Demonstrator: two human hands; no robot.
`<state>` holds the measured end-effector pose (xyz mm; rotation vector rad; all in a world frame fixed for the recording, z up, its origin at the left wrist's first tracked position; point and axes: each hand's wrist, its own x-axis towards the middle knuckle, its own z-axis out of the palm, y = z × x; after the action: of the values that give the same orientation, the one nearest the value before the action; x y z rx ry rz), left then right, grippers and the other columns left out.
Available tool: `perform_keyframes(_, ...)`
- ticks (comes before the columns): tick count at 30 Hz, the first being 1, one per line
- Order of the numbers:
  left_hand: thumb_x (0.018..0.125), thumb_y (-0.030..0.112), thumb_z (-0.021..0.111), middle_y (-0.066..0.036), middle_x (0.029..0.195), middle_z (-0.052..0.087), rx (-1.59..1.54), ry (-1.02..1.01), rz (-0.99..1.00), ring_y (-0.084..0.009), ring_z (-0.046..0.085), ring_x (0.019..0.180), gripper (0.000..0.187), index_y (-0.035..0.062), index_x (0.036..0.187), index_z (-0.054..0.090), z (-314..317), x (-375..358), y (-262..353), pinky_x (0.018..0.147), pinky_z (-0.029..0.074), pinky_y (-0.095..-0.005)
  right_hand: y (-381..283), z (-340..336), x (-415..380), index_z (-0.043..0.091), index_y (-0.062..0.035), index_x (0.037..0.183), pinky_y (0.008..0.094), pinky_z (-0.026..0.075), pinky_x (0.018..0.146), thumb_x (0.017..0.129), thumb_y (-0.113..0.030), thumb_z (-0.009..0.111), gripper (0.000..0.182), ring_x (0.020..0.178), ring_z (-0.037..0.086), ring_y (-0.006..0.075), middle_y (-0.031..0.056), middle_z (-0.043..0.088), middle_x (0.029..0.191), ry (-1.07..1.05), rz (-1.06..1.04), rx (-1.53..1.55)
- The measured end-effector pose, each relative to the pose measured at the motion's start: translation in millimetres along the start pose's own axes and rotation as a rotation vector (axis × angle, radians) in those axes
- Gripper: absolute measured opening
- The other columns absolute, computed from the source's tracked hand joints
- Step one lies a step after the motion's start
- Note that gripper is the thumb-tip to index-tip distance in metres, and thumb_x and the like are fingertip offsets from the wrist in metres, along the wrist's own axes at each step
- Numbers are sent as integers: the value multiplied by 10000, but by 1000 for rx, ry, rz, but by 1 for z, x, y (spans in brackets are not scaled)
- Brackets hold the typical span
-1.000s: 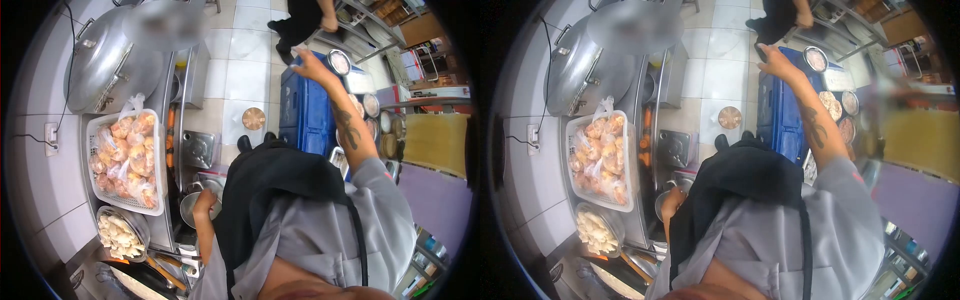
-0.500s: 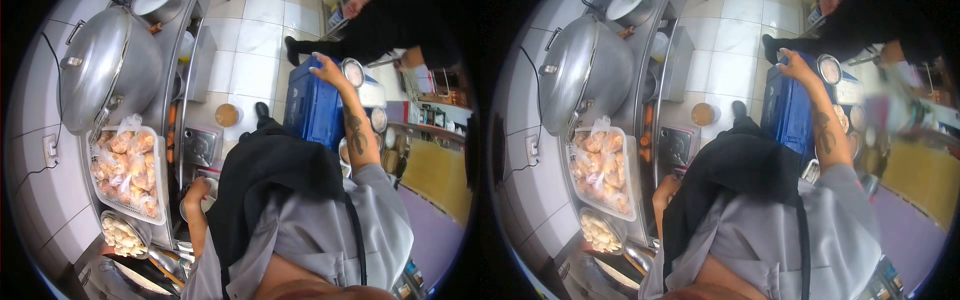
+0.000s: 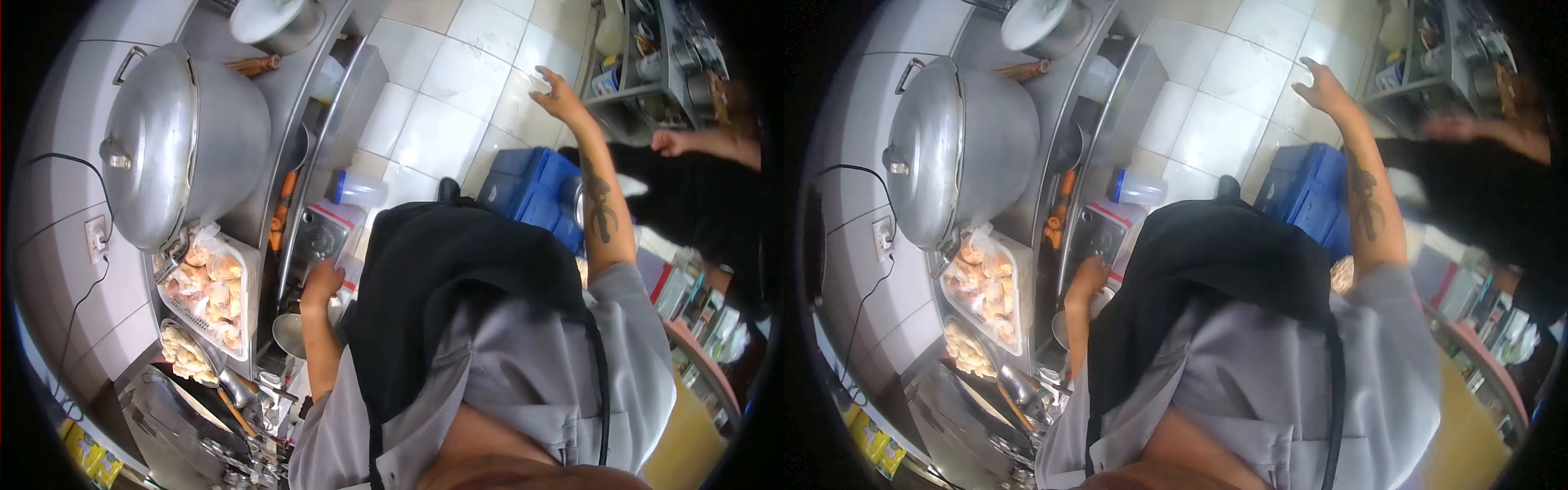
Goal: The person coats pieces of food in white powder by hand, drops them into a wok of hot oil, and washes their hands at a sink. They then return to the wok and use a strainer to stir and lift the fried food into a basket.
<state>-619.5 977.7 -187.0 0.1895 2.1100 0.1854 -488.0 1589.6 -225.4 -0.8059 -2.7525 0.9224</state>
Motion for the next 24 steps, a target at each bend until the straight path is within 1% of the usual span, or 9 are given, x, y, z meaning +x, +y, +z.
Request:
perform_keyframes(2, 818, 178, 529, -274, 930, 634, 85, 149, 135, -358, 656, 832, 368, -53, 1101, 570, 4, 10, 2, 691, 526, -429, -30, -20, 41, 466, -19, 1309, 378, 396, 1005, 756, -246, 700, 642, 1179, 495, 363, 277, 512, 1247, -34, 48, 31)
perform_keyframes(3, 817, 175, 531, -276, 935, 632, 129, 235, 207, -361, 654, 843, 377, -51, 1116, 567, 1, 18, 9, 720, 516, -434, -30, -22, 63, 470, -17, 1306, 379, 401, 997, 752, -241, 703, 642, 1162, 501, 364, 274, 514, 1237, -4, -66, 9)
perform_keyframes(6, 815, 188, 557, -286, 947, 624, -143, 382, 268, -368, 645, 878, 405, -46, 1145, 559, -33, 11, 81, 779, 493, -425, -49, -30, 125, 469, -10, 1304, 378, 397, 999, 746, -228, 699, 641, 1164, 492, 374, 285, 506, 1230, 4, -113, 107)
perform_keyframes(10, 900, 166, 557, -199, 979, 668, -429, 495, 499, -258, 664, 868, 354, -61, 1171, 544, -112, 5, 191, 771, 507, -342, -72, -40, 202, 450, -11, 1319, 379, 398, 997, 741, -214, 693, 659, 1161, 490, 384, 297, 498, 1223, 5, -165, 101)
perform_keyframes(12, 927, 138, 536, -152, 973, 676, -442, 670, 653, -208, 651, 847, 314, -65, 1166, 548, -164, 10, 238, 761, 508, -314, -77, -44, 240, 438, -11, 1329, 384, 401, 991, 741, -210, 691, 671, 1151, 493, 387, 301, 494, 1220, 31, -219, 66)
perform_keyframes(14, 934, 190, 535, -184, 978, 670, -419, 895, 777, -227, 655, 879, 335, -51, 1165, 558, -222, 17, 290, 788, 499, -311, -92, -58, 269, 423, -9, 1338, 387, 393, 1000, 743, -211, 689, 683, 1166, 481, 392, 296, 488, 1234, 8, -215, 91)
perform_keyframes(18, 864, 206, 529, -277, 1083, 605, -198, 1144, 780, -371, 593, 1037, 384, -50, 1146, 572, -369, 113, 355, 886, 467, -390, -110, -84, 328, 404, 0, 1347, 376, 421, 968, 750, -208, 688, 693, 1122, 515, 371, 279, 478, 1258, 55, -299, 67)
perform_keyframes(22, 779, 186, 531, -320, 1096, 577, -166, 1008, 367, -425, 546, 1077, 433, -77, 1121, 570, -489, 233, 376, 918, 436, -432, -114, -100, 378, 397, -4, 1353, 326, 509, 777, 783, -178, 675, 658, 933, 602, 259, 222, 498, 1242, 11, -263, 259)
perform_keyframes(24, 775, 196, 532, -331, 1097, 571, -117, 867, 287, -441, 542, 1073, 443, -86, 1115, 566, -524, 278, 366, 920, 433, -435, -113, -104, 398, 396, -10, 1355, 299, 527, 670, 801, -159, 663, 632, 841, 618, 197, 195, 504, 1229, -83, -164, 443)
